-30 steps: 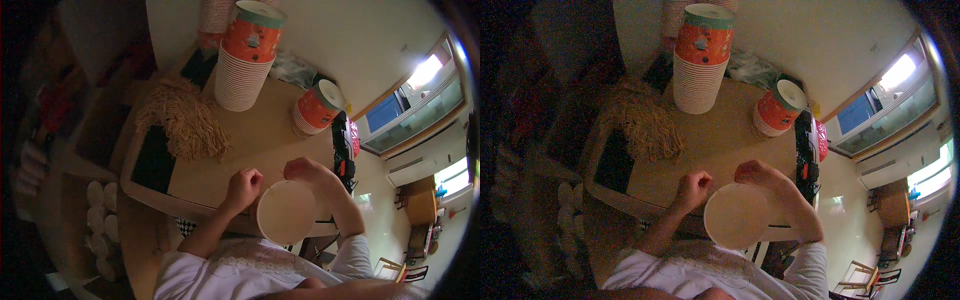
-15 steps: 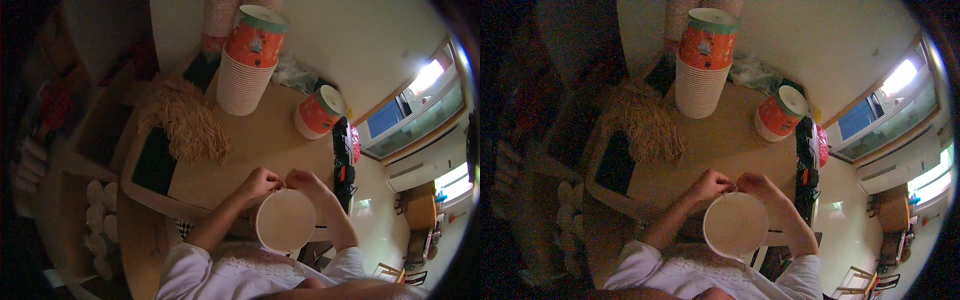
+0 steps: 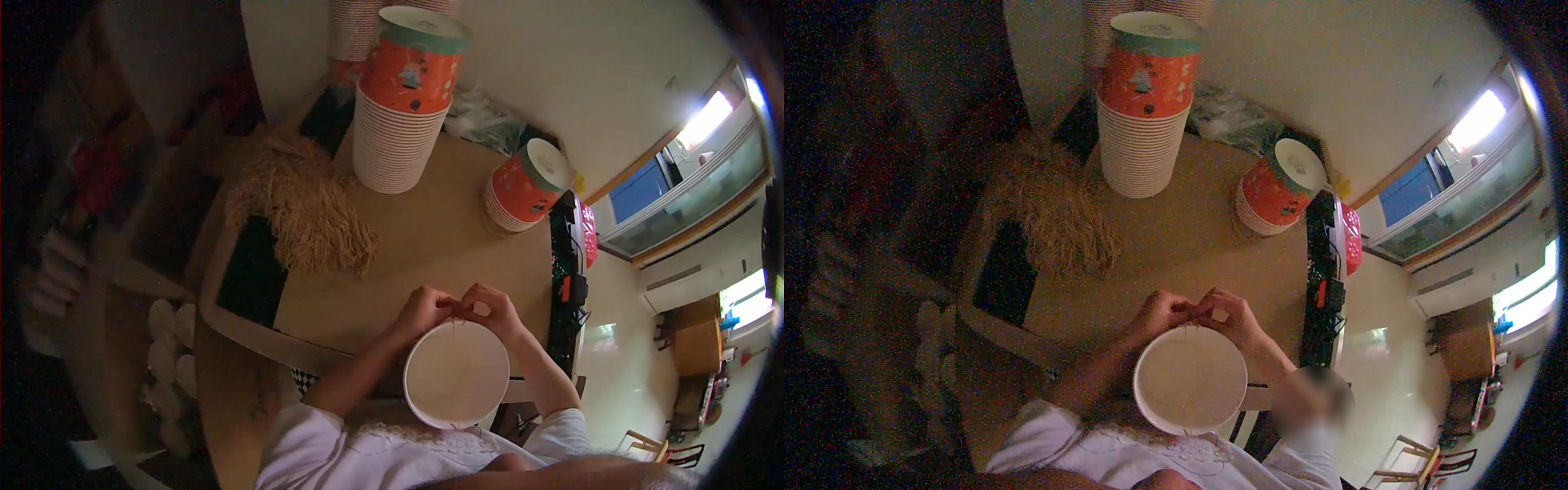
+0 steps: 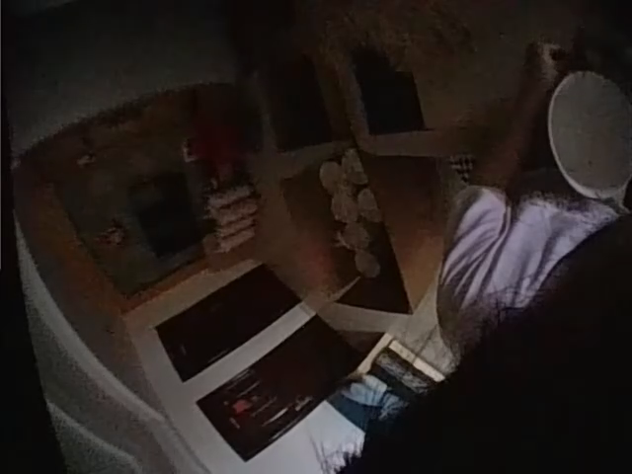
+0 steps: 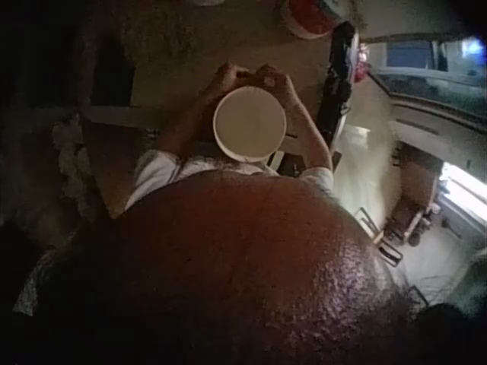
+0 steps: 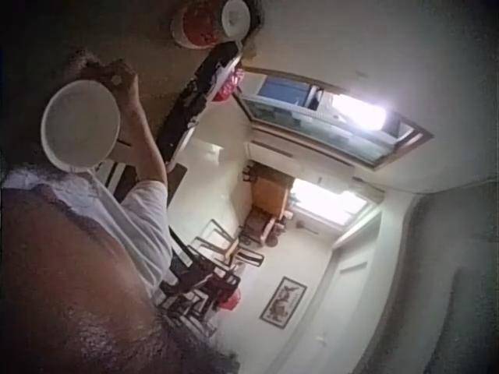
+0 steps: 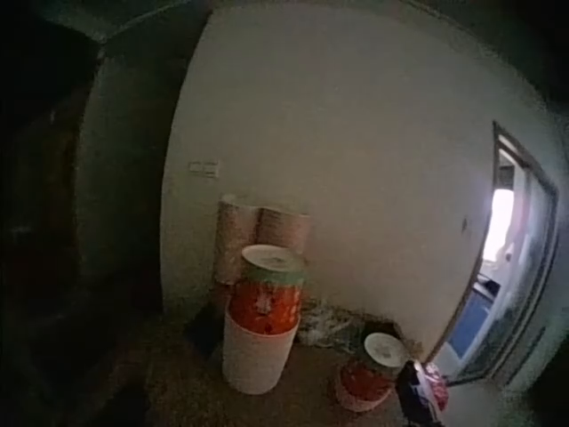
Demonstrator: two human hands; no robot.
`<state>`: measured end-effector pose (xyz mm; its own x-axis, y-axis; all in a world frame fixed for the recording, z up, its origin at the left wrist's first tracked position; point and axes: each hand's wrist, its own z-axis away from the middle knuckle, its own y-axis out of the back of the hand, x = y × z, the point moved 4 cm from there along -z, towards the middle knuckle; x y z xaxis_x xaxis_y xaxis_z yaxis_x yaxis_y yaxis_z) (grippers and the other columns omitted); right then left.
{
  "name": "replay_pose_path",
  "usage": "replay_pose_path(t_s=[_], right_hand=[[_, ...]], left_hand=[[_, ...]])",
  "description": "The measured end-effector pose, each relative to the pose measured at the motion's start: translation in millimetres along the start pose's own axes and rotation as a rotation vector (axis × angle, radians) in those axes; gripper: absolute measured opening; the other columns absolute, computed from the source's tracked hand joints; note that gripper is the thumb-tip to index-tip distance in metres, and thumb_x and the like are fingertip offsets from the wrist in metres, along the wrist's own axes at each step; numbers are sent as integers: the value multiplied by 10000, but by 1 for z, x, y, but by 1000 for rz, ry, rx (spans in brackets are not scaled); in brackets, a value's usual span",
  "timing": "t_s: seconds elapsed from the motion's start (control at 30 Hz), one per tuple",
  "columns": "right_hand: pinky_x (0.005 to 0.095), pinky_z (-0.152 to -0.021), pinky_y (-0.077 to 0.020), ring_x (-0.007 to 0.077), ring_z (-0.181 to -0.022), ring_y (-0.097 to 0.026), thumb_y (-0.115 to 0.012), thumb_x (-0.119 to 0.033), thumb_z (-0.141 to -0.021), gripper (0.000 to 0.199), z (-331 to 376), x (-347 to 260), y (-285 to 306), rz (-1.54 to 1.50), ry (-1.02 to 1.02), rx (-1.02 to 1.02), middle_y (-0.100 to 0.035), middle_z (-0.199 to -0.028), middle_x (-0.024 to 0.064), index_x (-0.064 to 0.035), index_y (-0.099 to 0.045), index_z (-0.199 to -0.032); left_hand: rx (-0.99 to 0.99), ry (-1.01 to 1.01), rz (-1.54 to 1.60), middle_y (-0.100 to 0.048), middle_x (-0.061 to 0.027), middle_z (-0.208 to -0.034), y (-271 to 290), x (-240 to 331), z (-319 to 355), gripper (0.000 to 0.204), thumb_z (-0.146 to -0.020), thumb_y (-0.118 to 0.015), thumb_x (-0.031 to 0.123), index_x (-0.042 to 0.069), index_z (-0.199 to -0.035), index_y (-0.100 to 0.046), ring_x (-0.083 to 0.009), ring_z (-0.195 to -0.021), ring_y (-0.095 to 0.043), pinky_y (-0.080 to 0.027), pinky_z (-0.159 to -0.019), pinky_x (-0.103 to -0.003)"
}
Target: Threading and tying string onto paper buckets for handle assembly or decoration.
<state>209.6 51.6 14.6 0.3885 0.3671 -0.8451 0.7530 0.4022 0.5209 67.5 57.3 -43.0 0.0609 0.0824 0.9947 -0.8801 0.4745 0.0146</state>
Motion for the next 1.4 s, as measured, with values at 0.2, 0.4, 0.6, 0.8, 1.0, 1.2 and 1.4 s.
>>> replay_pose_path(t_s=[0.2, 0.4, 0.6, 0.8, 1.0, 1.2, 1.4], right_hand=[[275, -674, -461, 173, -764, -565, -691, 21, -699, 136, -1, -1, 1, -66, -37, 20, -578, -817, 75, -21, -629, -813], [280, -673, -467, 180, -783, -569, -699, 65, -663, 191, -1, 6, 0, -85, -8, 91, -579, -825, 82, -17, -637, -824], [303, -676, -467, 216, -783, -572, -717, 31, -667, 180, -3, 7, -1, -53, 105, 51, -578, -826, 93, -30, -645, -820], [316, -673, -469, 233, -787, -575, -719, 9, -664, 183, -6, 2, 3, -65, 94, 37, -585, -837, 88, -46, -654, -825], [341, -685, -467, 237, -796, -576, -730, -37, -648, 211, -1, 6, -1, 17, 105, 3, -592, -850, 76, -76, -662, -844], [340, -690, -434, 205, -795, -576, -725, -93, -634, 152, -10, -22, 10, 329, 324, -110, -586, -806, 33, -99, -655, -770], [343, -685, -446, 224, -796, -576, -721, -89, -649, 160, -8, -12, 8, 279, 351, -77, -588, -819, 52, -101, -657, -795]], left_hand=[[33, 20, 14, -669, -83, -763, -1, -4, -1, 276, -787, -669, 271, 8, -871, -668, -99, -701, -596, -478, -634, -284], [27, 82, 72, -669, -77, -765, 0, 5, 3, 256, -795, -662, 250, 12, -888, -671, -104, -712, -611, -484, -645, -268], [60, 73, 70, -675, -84, -778, 4, 1, 4, 192, -795, -656, 180, 15, -893, -668, -104, -728, -629, -494, -657, -260], [100, 8, 117, -658, -64, -762, 13, 4, 4, 117, -788, -653, 115, 6, -830, -640, -98, -724, -614, -492, -656, -254], [106, 0, 75, -653, -60, -749, 12, 1, 1, 112, -772, -669, 100, 2, -807, -627, -94, -709, -606, -491, -660, -253], [133, -41, 67, -649, -51, -754, 18, 2, 5, 99, -761, -680, 76, 7, -814, -632, -97, -712, -602, -490, -654, -253], [131, -23, 28, -650, -54, -734, 20, 6, 5, 91, -764, -677, 81, 7, -804, -642, -95, -694, -601, -492, -639, -255]])
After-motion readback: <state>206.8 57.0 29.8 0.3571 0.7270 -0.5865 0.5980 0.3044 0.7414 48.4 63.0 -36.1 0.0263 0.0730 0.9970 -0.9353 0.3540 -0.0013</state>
